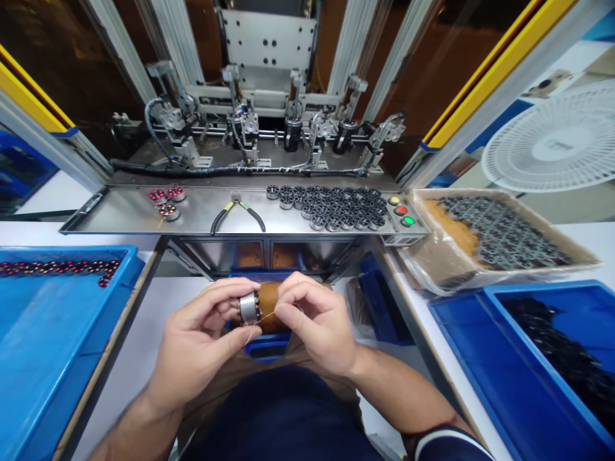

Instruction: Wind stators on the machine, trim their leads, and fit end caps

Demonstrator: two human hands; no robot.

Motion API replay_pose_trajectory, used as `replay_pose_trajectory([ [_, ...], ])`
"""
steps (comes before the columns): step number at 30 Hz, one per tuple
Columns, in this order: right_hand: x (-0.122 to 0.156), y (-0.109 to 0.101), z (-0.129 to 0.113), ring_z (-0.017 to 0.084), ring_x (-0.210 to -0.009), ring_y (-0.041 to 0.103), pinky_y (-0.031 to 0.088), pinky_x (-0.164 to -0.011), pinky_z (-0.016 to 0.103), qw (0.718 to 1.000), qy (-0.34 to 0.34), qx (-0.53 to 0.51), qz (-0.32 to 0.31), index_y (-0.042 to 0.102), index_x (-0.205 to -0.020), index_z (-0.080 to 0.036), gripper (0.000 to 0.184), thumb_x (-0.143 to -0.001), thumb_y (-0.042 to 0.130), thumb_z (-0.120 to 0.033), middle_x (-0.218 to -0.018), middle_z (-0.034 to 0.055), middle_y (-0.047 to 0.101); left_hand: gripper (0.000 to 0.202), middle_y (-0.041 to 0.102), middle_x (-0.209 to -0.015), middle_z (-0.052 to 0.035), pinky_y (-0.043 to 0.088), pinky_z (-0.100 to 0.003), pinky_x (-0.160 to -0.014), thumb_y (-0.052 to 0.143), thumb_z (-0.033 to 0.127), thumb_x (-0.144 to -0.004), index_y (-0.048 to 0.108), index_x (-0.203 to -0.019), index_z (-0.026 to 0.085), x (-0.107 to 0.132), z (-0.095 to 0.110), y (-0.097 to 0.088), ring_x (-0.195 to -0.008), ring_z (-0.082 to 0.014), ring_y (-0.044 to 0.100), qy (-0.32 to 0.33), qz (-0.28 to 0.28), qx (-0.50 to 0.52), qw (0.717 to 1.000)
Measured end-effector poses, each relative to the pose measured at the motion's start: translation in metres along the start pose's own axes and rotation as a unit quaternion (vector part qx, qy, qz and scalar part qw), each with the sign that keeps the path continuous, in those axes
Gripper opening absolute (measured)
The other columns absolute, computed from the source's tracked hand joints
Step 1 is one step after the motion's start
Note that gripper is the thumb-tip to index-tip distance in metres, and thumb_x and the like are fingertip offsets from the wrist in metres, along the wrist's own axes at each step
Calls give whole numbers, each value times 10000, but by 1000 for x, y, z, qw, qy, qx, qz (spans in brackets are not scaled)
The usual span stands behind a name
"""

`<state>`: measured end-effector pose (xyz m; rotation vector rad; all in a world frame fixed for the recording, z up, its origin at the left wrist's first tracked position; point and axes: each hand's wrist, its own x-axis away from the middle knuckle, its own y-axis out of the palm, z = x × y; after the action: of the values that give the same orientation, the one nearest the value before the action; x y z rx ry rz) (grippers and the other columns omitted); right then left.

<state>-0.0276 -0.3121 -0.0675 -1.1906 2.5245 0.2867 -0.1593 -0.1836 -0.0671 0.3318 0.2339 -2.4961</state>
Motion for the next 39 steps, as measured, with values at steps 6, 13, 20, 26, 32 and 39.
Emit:
replay_pose_trajectory([
  [6,-10,-23,-7,153,-748,568,467,-698,301,994,46,-31,-90,653,-796,-153,279,-875,643,-421,-794,38,607,462,695,-1153,-33,543,-331,-931,766,57,-708,692,-1105,282,6,1,-3,-1099,-224,646,96,8,-110,989],
  [13,-29,-14,-32,121,-692,563,460,-663,251,966,44,109,-229,620,-717,-139,177,-870,650,-223,-724,16,606,550,692,-1193,-36,510,-359,-993,751,37,-709,651,-1196,271,10,3,-6,-1077,-220,662,154,-15,-243,958],
  [20,-43,-41,-40,127,-750,580,477,-722,265,936,-24,229,-266,623,-772,-136,147,-910,606,-181,-780,34,620,505,706,-1138,-51,562,-382,-925,762,4,-699,680,-1125,264,11,4,-18,-1044,-227,672,130,-68,-149,978],
  [26,-33,-22,-47,251,-1091,570,475,-940,415,874,-275,331,-225,636,-957,-119,330,-864,667,-434,-1119,168,609,476,707,-1127,-30,555,-357,-914,787,48,-693,704,-1100,279,10,3,-15,-1036,-220,671,118,-4,-180,976],
  [32,-34,-10,-36,227,-1092,550,480,-918,408,854,-258,358,-277,616,-859,-146,140,-945,518,-198,-1130,139,608,446,716,-1119,-17,582,-269,-858,807,86,-683,717,-1075,279,15,0,-22,-1039,-200,678,83,-10,-137,987],
  [39,-118,4,11,203,-1082,590,473,-960,349,882,-102,393,-239,590,-1118,-141,371,-851,705,-371,-1134,101,641,419,726,-1156,-33,563,-209,-908,796,123,-717,711,-1112,235,17,-12,-38,-1001,-161,708,-35,120,28,992],
])
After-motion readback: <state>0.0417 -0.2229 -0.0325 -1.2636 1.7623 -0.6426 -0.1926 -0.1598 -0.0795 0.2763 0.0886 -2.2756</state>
